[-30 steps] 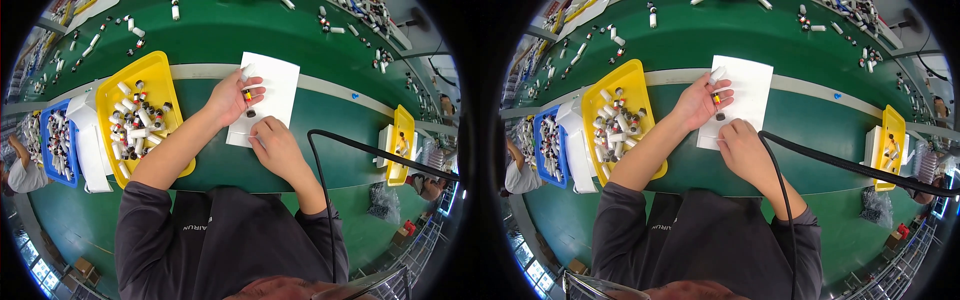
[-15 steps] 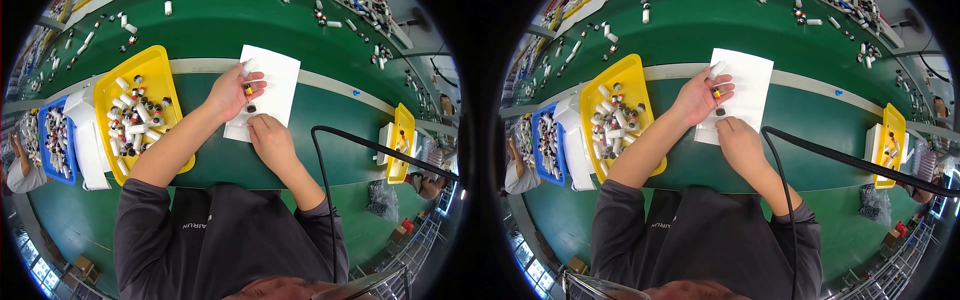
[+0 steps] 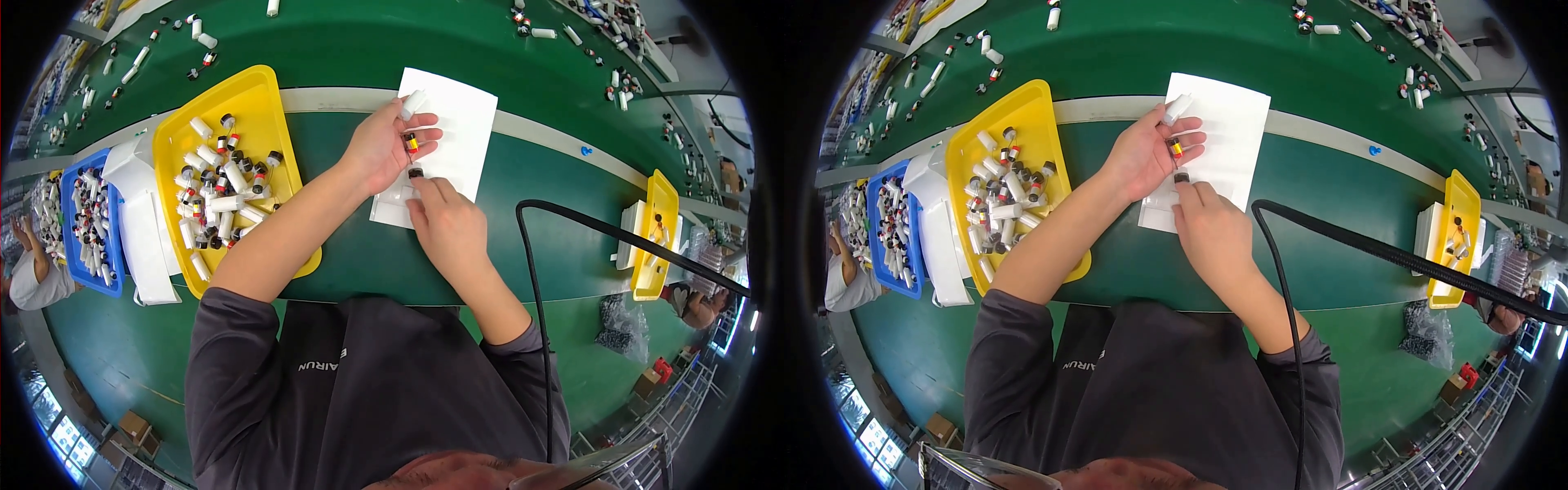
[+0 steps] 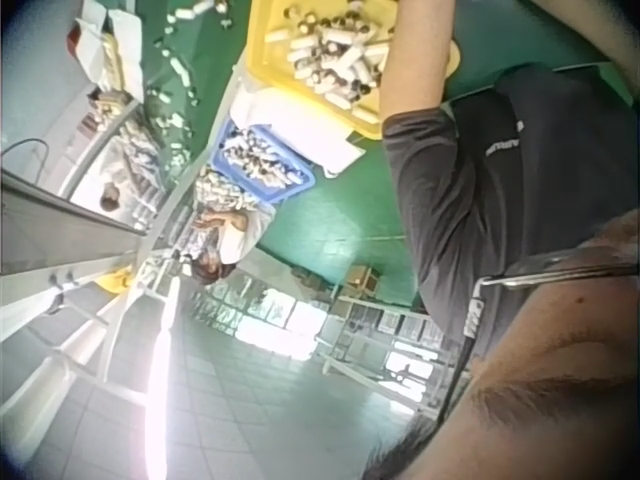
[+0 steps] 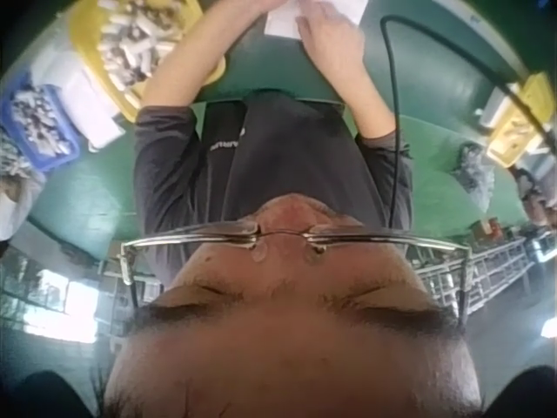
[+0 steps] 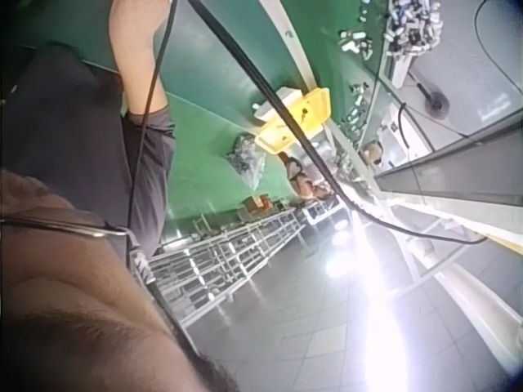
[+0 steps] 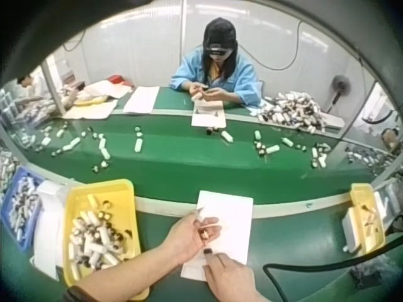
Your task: The person assembles small plastic valve or connector components by hand at a manufacturing workstation.
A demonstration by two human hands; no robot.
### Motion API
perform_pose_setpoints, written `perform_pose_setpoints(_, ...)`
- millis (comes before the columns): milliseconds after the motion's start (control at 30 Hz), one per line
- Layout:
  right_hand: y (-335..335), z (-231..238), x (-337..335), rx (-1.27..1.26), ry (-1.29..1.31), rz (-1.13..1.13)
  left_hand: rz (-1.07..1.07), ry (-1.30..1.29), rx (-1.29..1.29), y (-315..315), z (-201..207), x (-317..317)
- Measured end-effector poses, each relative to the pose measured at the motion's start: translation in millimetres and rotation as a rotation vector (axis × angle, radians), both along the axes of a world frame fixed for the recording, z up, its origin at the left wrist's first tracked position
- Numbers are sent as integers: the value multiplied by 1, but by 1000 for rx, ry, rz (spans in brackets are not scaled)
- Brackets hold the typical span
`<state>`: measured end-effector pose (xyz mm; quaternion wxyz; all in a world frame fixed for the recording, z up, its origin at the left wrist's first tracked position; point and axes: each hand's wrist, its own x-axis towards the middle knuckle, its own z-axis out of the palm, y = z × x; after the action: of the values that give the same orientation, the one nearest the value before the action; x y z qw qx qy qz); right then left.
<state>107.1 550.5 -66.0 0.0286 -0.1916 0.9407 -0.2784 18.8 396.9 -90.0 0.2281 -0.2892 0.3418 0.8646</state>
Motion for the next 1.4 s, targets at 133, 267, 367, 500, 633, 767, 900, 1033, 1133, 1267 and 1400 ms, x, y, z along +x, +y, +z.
perform_pose_setpoints(133, -8, -2, 1, 83, 76, 21, 19, 20, 0, -1, -1, 0)
perform_pose_setpoints(267, -11, -6, 7, 149, 66, 42, 29, 1, 16, -3, -4, 1)
perform_pose_setpoints(367, -11, -7, 13, 188, 85, 89, 27, 1, 3, -3, -3, 0)
perform_pose_setpoints(500, -11, -3, 16, 120, 116, 82, -11, 27, 9, -5, -7, -4)
perform_pose_setpoints(633, -11, 9, 12, 137, 47, 91, -9, 46, -24, -7, -7, -5)
perform_pose_setpoints(767, 15, 16, -8, -629, -157, 19, -3, 79, -11, -11, -2, -4)
perform_pose_setpoints(900, 33, -1, -32, -1107, -365, -174, 0, 140, 330, -21, -1, 0)
perform_pose_setpoints(1033, 19, -14, -54, -1008, -46, -332, -3, 209, 330, -14, 23, 3)
perform_pose_setpoints(1133, 0, -24, -56, -939, 176, -150, -33, 313, 312, -6, 42, 9)
perform_pose_setpoints(1267, -4, -33, -63, -950, 188, -23, -102, 501, 213, 1, 48, 13)
perform_pose_setpoints(1400, 6, -25, -67, -1312, -140, -110, -207, 563, 90, -6, 34, 12)
